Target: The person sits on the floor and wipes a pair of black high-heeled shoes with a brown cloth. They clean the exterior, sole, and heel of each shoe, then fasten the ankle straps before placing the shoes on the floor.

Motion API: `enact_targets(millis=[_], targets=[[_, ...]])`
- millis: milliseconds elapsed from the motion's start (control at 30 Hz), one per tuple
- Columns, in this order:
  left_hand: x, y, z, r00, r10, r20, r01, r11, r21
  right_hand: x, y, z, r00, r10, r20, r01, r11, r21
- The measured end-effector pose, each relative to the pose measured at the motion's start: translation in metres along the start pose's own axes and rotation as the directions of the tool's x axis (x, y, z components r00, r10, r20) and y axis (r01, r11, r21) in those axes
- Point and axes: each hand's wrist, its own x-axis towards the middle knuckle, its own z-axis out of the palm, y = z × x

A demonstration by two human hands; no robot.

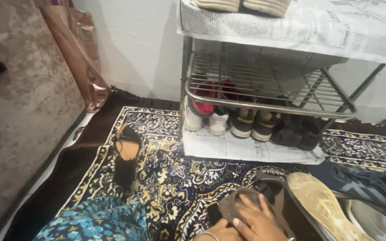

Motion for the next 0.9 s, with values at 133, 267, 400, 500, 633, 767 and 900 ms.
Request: enact_targets(millis=[133, 267, 400, 500, 633, 767, 900], targets=[[-0.01, 0.001, 0.027, 0.987, 0.059, -0.151, -0.051, 0.997, 0.058, 0.007, 0.004, -0.025, 0.965, -0.258, -0.038, 0.235, 0.924, -0.3], [-0.012, -0.005, 0.026, 0.996, 0.029, -0.08, -0.025, 0.998, 0.049, 0.011, -0.003, -0.01, 0.931, -0.248, -0.268, 0.211, 0.965, -0.158], [-0.013, 0.0, 0.015, 0.999, -0.019, -0.049, 0.02, 0.999, 0.025, -0.002, -0.021, -0.004, 0.968, -0.221, 0.115, 0.237, 0.96, -0.151], [-0.01, 0.015, -0.022, 0.999, -0.027, -0.029, 0.025, 0.998, -0.06, -0.005, -0.006, -0.023, 1.0, -0.007, -0.026, -0.001, 0.957, -0.29], [-0.003, 0.037, -0.097, 0.836, -0.543, -0.083, 0.49, 0.806, -0.332, 0.008, 0.022, -0.011, 0.947, 0.01, -0.32, -0.047, 0.993, -0.109], [0.015, 0.036, -0.12, 0.533, -0.778, 0.334, 0.832, 0.409, -0.376, 0.017, 0.028, 0.018, 0.95, -0.022, -0.313, -0.046, 0.977, -0.21], [0.017, 0.032, -0.11, 0.553, -0.752, 0.359, 0.827, 0.446, -0.342, 0.002, -0.006, 0.016, 0.907, -0.418, -0.053, 0.392, 0.883, -0.258]])
